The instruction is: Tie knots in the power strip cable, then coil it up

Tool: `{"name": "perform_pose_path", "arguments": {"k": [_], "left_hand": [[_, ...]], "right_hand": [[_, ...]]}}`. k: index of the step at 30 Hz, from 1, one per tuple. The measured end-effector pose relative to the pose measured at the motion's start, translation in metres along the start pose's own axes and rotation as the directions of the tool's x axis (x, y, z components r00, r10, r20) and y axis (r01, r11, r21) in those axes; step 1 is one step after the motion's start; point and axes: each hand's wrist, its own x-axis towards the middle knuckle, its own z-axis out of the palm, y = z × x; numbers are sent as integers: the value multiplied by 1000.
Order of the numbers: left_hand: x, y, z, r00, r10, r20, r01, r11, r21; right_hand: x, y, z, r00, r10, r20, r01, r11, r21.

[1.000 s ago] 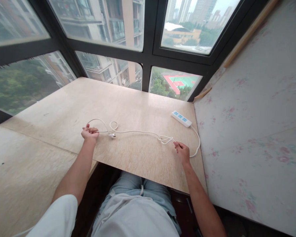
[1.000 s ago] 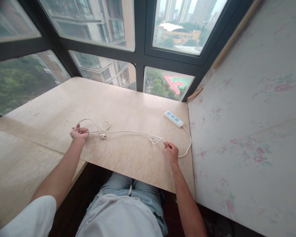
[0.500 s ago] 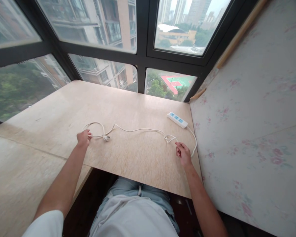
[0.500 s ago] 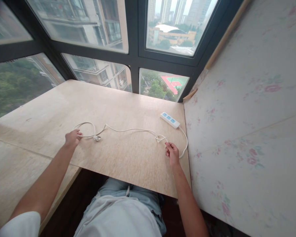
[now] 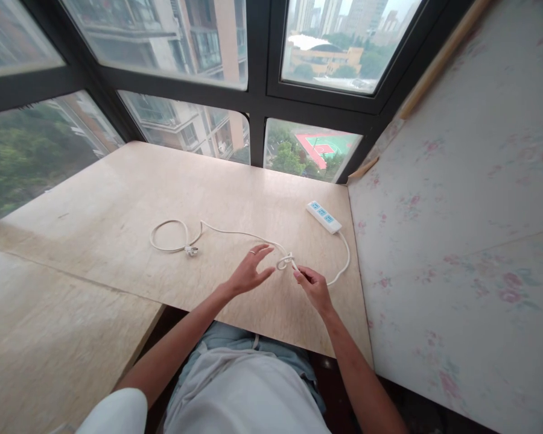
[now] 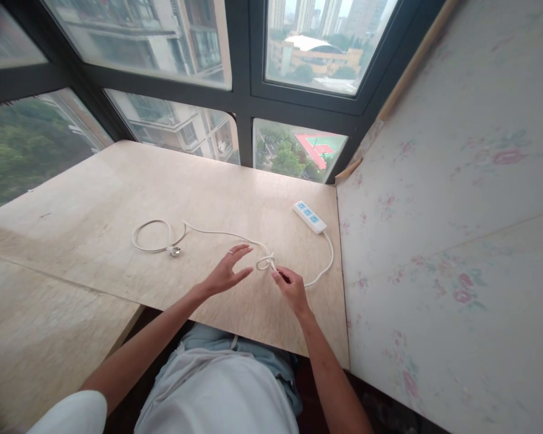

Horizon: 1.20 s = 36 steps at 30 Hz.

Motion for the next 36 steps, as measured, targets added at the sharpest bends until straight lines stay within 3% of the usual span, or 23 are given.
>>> {"name": "perform_pose_path", "arguments": {"k": [4,8,11,15,19,22,27,32,36], "left_hand": [[8,20,31,996,8,88,-1,996,-84],[8,18,34,994,-107,28,110,987,-119],[2,14,29,966,-258,-14,245,933,-265],[-8,14,23,900,-430,-74,336,790,-513],[-15,18,22,845,-530,-72,322,611,-723],[-18,20,22,837,-541,-77,240,490,-838],[-16,22,14,876,-472,-99,67,321,-945],[-8,24,4,922,-379,-81,55,333,-941],[0,30,1,962,-263,-74,28,364,-931]], "right_hand": [[-7,-8,-3,982,-161,103,172,978,-117],[-15,-8,-19,959,-201,199,235,958,-165],[-20,3,-40,940,-228,255,295,917,-269],[-23,21,-70,925,-232,301,370,734,-570],[-26,26,-83,932,-206,299,363,547,-754],[-27,20,-80,927,-232,294,374,548,-749],[-25,-1,-66,891,-285,352,441,727,-526],[-14,-50,-39,873,-413,261,487,778,-396],[9,-87,-11,785,-505,359,613,718,-330]]}}
